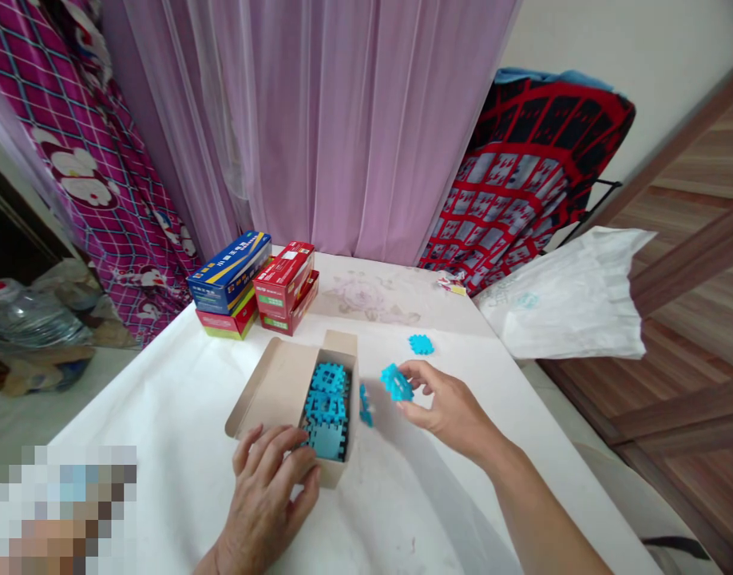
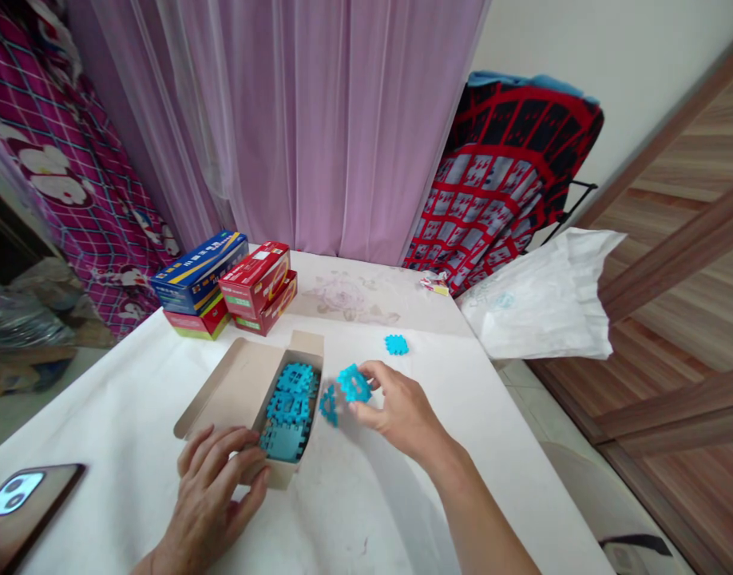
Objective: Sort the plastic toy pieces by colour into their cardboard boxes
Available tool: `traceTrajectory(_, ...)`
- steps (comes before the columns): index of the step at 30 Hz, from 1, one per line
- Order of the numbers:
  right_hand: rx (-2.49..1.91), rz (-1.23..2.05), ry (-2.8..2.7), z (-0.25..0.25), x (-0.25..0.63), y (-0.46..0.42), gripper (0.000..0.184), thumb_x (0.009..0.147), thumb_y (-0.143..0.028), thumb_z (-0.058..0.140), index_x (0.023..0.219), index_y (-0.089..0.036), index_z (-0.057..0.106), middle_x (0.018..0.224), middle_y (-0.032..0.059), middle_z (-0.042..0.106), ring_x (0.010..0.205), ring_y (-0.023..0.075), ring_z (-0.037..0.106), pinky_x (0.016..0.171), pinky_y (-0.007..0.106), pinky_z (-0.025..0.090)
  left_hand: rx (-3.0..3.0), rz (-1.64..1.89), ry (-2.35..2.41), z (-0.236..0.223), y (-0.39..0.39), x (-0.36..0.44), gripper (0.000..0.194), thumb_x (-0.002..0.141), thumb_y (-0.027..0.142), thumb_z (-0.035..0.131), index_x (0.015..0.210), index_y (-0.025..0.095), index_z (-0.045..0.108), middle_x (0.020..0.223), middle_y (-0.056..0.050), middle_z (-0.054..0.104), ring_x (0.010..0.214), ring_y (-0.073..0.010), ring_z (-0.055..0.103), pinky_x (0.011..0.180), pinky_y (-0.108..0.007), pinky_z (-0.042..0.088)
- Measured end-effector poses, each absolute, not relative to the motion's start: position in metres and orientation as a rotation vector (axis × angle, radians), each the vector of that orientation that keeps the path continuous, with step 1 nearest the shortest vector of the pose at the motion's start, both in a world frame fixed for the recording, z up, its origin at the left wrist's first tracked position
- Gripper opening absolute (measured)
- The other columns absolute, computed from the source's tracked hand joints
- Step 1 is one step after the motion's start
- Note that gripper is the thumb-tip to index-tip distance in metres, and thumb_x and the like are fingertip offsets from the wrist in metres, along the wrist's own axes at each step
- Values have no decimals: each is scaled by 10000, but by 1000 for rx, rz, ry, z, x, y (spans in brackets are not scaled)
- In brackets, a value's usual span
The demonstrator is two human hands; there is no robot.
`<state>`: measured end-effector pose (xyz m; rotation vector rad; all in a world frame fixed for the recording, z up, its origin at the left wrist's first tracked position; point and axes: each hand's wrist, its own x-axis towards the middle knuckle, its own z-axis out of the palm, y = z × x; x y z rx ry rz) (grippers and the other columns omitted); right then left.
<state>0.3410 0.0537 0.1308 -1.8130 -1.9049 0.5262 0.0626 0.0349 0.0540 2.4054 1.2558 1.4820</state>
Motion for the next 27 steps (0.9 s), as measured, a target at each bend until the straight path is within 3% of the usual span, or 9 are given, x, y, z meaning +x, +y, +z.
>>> traceTrajectory(6,-1569,469,-2487,156,280,65,390,763,-354,692,1128,-231,636,1080,49,715,987,227,646,840,316,435,2470,1513,1328,54,34,61,55,871,225,583,917,241,608,1004,-43,673,1006,-185,599,1082,-421,335)
traceTrajectory(11,-1457,403,-2709,149,264,71,336,783,-403,721,1058,-220,662,971,48,720,918,214,640,803,312,411,2528,1551,1368,49,35,57,261,828,208,635,1076,209,555,1141,-111,616,1117,-238,571,1043,-457,388)
traceTrajectory(15,-1302,361,-2690,148,274,70,389,816,-467,720,1116,-228,659,1124,73,699,1061,230,603,892,333,413,2539,1531,1372,49,35,57,322,821,188,636,1127,205,537,1164,-118,599,1139,-248,562,1042,-464,384)
traceTrajectory(17,-1286,322,-2585,149,286,70,329,873,-420,669,1134,-220,655,1191,78,680,1107,225,587,926,341,418,2534,1515,1380,49,35,57,316,827,198,632,1130,212,539,1170,-115,598,1143,-248,562,1045,-466,381)
traceTrajectory(20,-1335,283,-2422,148,305,71,191,956,-272,534,1062,-208,679,1077,58,709,1012,184,618,889,317,445,2521,1496,1383,47,35,58,285,839,219,625,1115,216,552,1176,-115,599,1149,-248,558,1049,-468,372)
traceTrajectory(23,-1366,265,-2406,143,313,69,230,947,-179,492,1002,-225,710,1005,46,714,938,175,621,840,318,459,2525,1470,1380,46,36,58,263,844,233,618,1102,216,567,1173,-116,604,1144,-251,560,1052,-476,367)
traceTrajectory(27,-1314,227,-2550,135,300,64,275,882,-130,566,1033,-281,739,1258,66,641,1166,230,540,958,409,420,2568,1436,1385,46,36,57,275,833,216,620,1104,217,575,1175,-117,609,1144,-258,567,1047,-480,377)
